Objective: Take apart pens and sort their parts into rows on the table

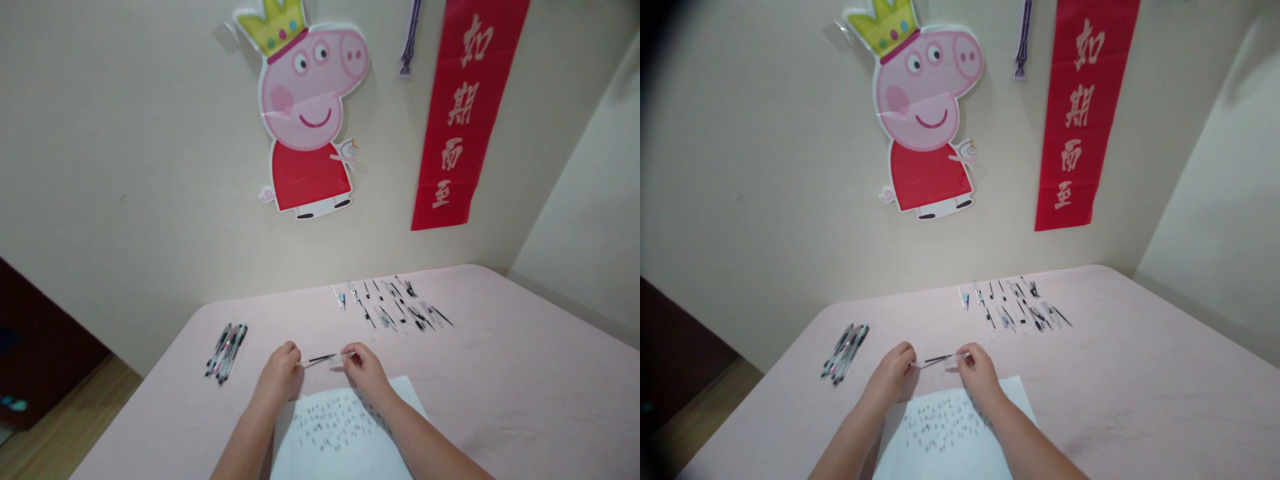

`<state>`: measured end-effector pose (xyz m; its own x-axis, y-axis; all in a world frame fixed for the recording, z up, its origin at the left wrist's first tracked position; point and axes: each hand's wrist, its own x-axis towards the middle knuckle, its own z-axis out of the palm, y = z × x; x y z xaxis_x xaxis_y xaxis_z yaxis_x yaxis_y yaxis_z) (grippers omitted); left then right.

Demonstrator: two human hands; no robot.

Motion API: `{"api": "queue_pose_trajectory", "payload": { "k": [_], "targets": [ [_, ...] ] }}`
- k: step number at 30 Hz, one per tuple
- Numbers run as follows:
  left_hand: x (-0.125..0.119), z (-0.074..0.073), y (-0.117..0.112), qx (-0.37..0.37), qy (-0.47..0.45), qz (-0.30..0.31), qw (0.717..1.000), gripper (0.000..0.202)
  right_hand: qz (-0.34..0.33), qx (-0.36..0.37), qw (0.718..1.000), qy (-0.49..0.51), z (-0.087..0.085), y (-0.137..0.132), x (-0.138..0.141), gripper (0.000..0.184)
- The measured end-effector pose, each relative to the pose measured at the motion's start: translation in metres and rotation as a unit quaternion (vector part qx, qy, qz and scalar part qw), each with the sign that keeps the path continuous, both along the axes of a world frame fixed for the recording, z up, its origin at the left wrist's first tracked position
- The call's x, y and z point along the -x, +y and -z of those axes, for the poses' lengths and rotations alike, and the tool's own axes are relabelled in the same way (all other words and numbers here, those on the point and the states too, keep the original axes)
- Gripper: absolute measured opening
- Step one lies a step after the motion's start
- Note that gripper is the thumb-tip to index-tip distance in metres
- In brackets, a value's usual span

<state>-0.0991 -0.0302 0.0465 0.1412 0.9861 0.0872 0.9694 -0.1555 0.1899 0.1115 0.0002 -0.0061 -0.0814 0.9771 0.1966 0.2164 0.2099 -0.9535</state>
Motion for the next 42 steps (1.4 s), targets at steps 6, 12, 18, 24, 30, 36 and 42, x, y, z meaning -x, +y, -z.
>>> {"api": "queue_pose_trajectory", "payload": {
  "k": [6, 12, 18, 24, 30, 36, 42],
  "targets": [
    [0.005, 0.001, 0.000, -0.009, 0.025, -0.004, 1.000, 0.022, 0.003, 0.008, 1.000, 0.007, 0.001, 0.001, 0.000, 0.015],
    [0.009, -0.002, -0.002, -0.036, 0.036, 0.001, 0.999, 0.023, 0.011, -0.003, 1.000, 0.008, 0.004, 0.002, 0.001, 0.014],
    [0.009, 0.003, 0.001, -0.101, 0.040, 0.053, 0.993, 0.024, 0.018, -0.001, 1.000, 0.004, 0.006, 0.003, 0.002, 0.015],
    [-0.004, 0.006, 0.001, -0.094, 0.015, 0.078, 0.992, 0.024, 0.016, 0.003, 1.000, -0.003, 0.003, 0.002, 0.001, 0.014],
    [0.001, 0.003, -0.001, -0.087, -0.030, 0.054, 0.994, 0.019, 0.006, -0.005, 1.000, -0.006, -0.001, 0.000, -0.001, 0.015],
    [-0.002, 0.003, -0.002, -0.048, -0.132, 0.066, 0.988, 0.020, 0.014, -0.014, 1.000, 0.016, 0.002, 0.002, 0.000, 0.018],
    [-0.013, -0.005, -0.007, -0.014, -0.138, 0.100, 0.985, 0.019, 0.018, 0.030, 0.998, 0.057, 0.011, 0.005, 0.002, 0.023]
  ]
}}
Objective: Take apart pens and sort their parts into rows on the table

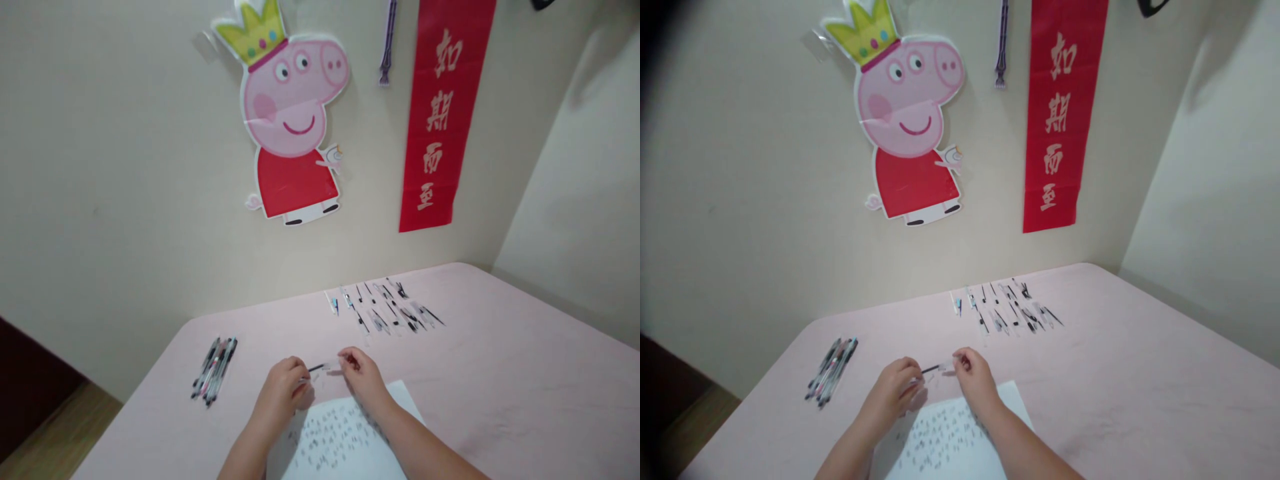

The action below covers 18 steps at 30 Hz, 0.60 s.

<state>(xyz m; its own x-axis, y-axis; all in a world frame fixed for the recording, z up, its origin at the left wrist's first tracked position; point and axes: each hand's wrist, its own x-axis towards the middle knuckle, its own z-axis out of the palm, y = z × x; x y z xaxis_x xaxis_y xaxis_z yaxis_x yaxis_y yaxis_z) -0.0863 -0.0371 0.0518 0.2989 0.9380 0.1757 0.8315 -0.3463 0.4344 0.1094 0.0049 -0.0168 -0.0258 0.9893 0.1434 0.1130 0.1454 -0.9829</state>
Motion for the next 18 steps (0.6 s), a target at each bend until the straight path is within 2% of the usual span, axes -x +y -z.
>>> {"api": "queue_pose_trajectory", "payload": {
  "k": [4, 11, 18],
  "targets": [
    [-0.008, -0.002, -0.004, 0.005, 0.039, -0.012, 0.999, 0.019, -0.008, 0.030, 0.999, 0.026, 0.002, -0.001, 0.000, 0.025],
    [-0.019, 0.004, -0.006, 0.060, 0.073, -0.017, 0.995, 0.017, -0.017, -0.001, 0.999, -0.031, 0.000, -0.003, 0.000, 0.019],
    [-0.018, -0.012, -0.010, 0.143, 0.148, -0.068, 0.976, 0.016, -0.067, -0.067, 0.991, -0.097, -0.006, -0.007, 0.000, 0.017]
  ]
}}
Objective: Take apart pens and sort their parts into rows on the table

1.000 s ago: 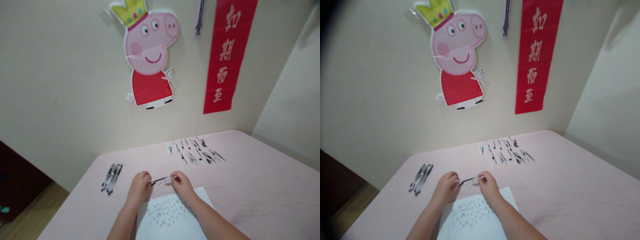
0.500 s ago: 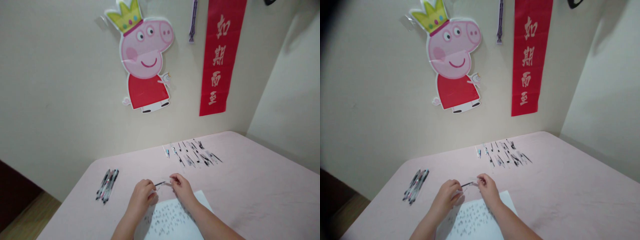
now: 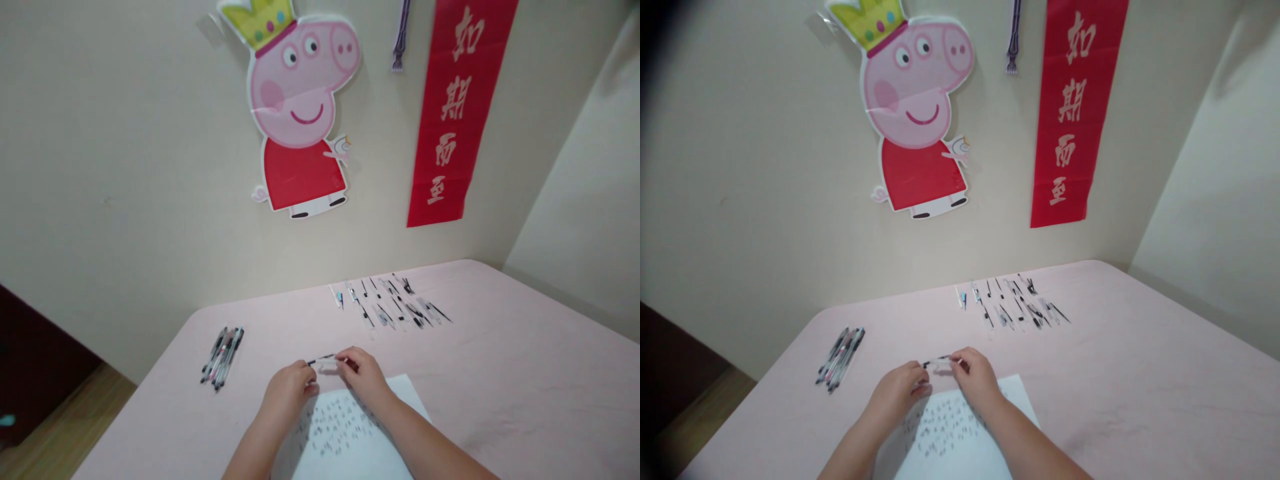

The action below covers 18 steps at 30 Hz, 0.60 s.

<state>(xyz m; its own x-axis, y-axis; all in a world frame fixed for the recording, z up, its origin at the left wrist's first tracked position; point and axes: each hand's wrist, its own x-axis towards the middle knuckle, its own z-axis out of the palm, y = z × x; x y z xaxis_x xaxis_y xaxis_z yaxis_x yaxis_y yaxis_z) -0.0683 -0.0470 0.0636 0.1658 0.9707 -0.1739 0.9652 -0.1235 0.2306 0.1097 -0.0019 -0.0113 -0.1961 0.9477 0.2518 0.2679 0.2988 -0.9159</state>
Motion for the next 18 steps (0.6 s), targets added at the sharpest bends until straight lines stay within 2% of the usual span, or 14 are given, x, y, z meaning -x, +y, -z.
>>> {"api": "queue_pose_trajectory", "payload": {
  "k": [6, 13, 18],
  "targets": [
    [-0.008, -0.002, -0.005, -0.003, 0.015, 0.014, 1.000, 0.019, -0.030, -0.024, 0.999, -0.028, -0.002, -0.002, 0.000, 0.020],
    [-0.014, 0.008, -0.004, -0.002, -0.028, 0.013, 1.000, 0.022, 0.024, -0.020, 1.000, -0.002, 0.003, 0.004, -0.001, 0.018],
    [-0.015, 0.014, -0.004, -0.040, -0.065, 0.017, 0.997, 0.024, 0.036, -0.019, 0.999, 0.003, -0.001, 0.003, 0.000, 0.017]
  ]
}}
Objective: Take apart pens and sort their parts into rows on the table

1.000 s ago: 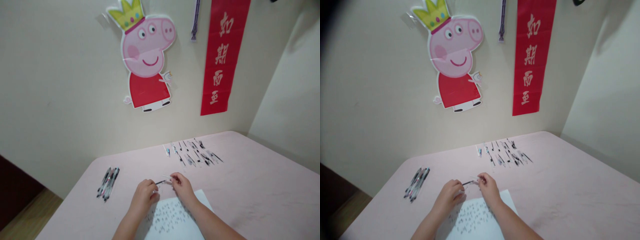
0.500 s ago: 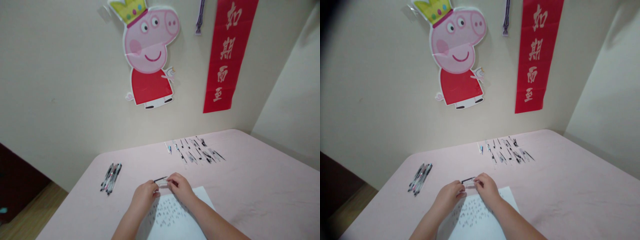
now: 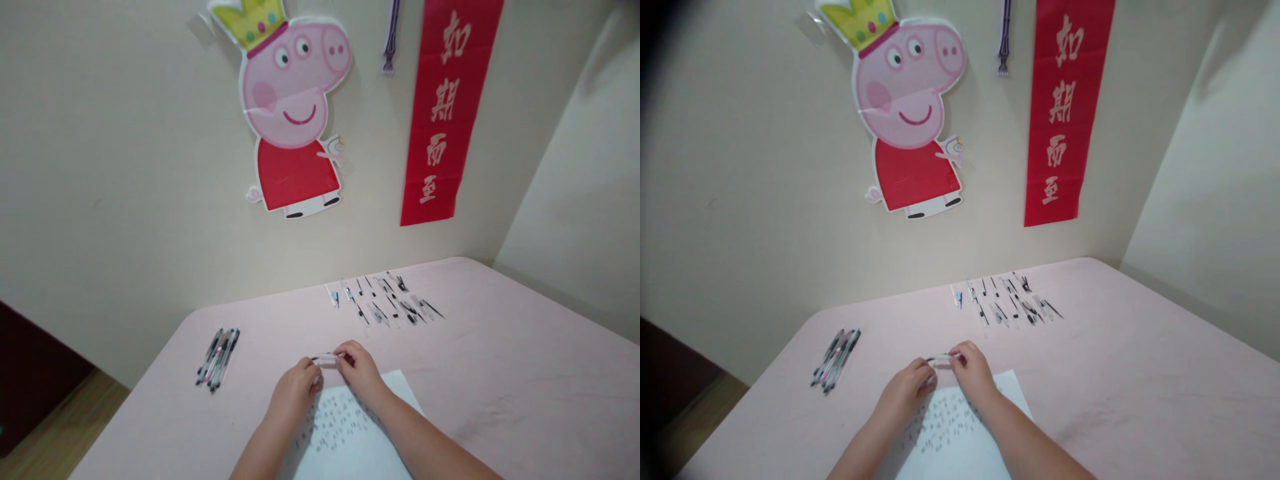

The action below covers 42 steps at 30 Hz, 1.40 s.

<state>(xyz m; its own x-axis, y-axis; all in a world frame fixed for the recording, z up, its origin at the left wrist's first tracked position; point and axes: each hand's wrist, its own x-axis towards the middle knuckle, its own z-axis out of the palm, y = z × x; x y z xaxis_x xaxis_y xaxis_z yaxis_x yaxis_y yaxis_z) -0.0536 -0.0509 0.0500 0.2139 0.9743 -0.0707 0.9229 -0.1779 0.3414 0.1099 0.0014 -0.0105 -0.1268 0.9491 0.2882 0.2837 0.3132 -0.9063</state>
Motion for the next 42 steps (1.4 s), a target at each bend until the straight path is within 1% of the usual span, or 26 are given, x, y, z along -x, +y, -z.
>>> {"api": "queue_pose_trajectory", "payload": {
  "k": [4, 7, 9, 11, 13, 15, 17, 20, 24, 31, 35, 38, 42],
  "targets": [
    [0.007, -0.002, -0.003, -0.018, -0.002, -0.014, 1.000, 0.021, 0.009, 0.001, 1.000, -0.001, -0.002, -0.001, 0.000, 0.017],
    [0.015, -0.006, -0.008, -0.011, -0.001, -0.051, 0.999, 0.024, 0.007, 0.008, 1.000, -0.009, -0.003, -0.001, 0.000, 0.017],
    [0.017, -0.007, -0.014, -0.009, -0.006, -0.081, 0.997, 0.022, 0.006, 0.011, 1.000, -0.014, -0.002, -0.001, 0.000, 0.017],
    [0.017, -0.004, -0.021, -0.009, -0.018, -0.103, 0.994, 0.020, 0.006, 0.012, 1.000, -0.016, -0.001, -0.001, 0.000, 0.017],
    [0.014, 0.002, -0.027, -0.002, -0.030, -0.111, 0.993, 0.022, 0.009, 0.012, 1.000, -0.019, 0.000, 0.000, 0.000, 0.017],
    [0.010, 0.009, -0.032, -0.006, -0.047, -0.104, 0.993, 0.024, 0.009, 0.011, 1.000, -0.021, 0.001, 0.000, 0.000, 0.017],
    [0.006, 0.016, -0.035, -0.025, -0.062, -0.097, 0.993, 0.024, 0.007, 0.010, 1.000, -0.023, 0.002, 0.001, 0.000, 0.017],
    [0.003, 0.023, -0.037, -0.059, -0.071, -0.095, 0.991, 0.018, 0.008, 0.007, 1.000, -0.028, 0.002, 0.002, 0.000, 0.017],
    [0.003, 0.027, -0.036, -0.083, -0.076, -0.081, 0.990, 0.015, 0.018, 0.019, 0.999, -0.030, 0.003, 0.002, -0.001, 0.016],
    [0.010, 0.034, -0.033, -0.094, -0.114, -0.060, 0.987, 0.015, 0.030, 0.041, 0.998, -0.039, 0.007, 0.002, 0.002, 0.017],
    [0.011, 0.036, -0.032, -0.106, -0.135, -0.053, 0.984, 0.016, 0.046, 0.072, 0.994, -0.065, 0.006, 0.013, 0.008, 0.018],
    [0.011, 0.035, -0.031, -0.115, -0.145, -0.055, 0.981, 0.015, 0.033, 0.055, 0.993, -0.095, 0.001, 0.028, 0.012, 0.016],
    [0.010, 0.035, -0.031, -0.123, -0.150, -0.060, 0.979, 0.016, -0.001, 0.031, 0.987, -0.156, -0.007, 0.047, 0.019, 0.014]
  ]
}}
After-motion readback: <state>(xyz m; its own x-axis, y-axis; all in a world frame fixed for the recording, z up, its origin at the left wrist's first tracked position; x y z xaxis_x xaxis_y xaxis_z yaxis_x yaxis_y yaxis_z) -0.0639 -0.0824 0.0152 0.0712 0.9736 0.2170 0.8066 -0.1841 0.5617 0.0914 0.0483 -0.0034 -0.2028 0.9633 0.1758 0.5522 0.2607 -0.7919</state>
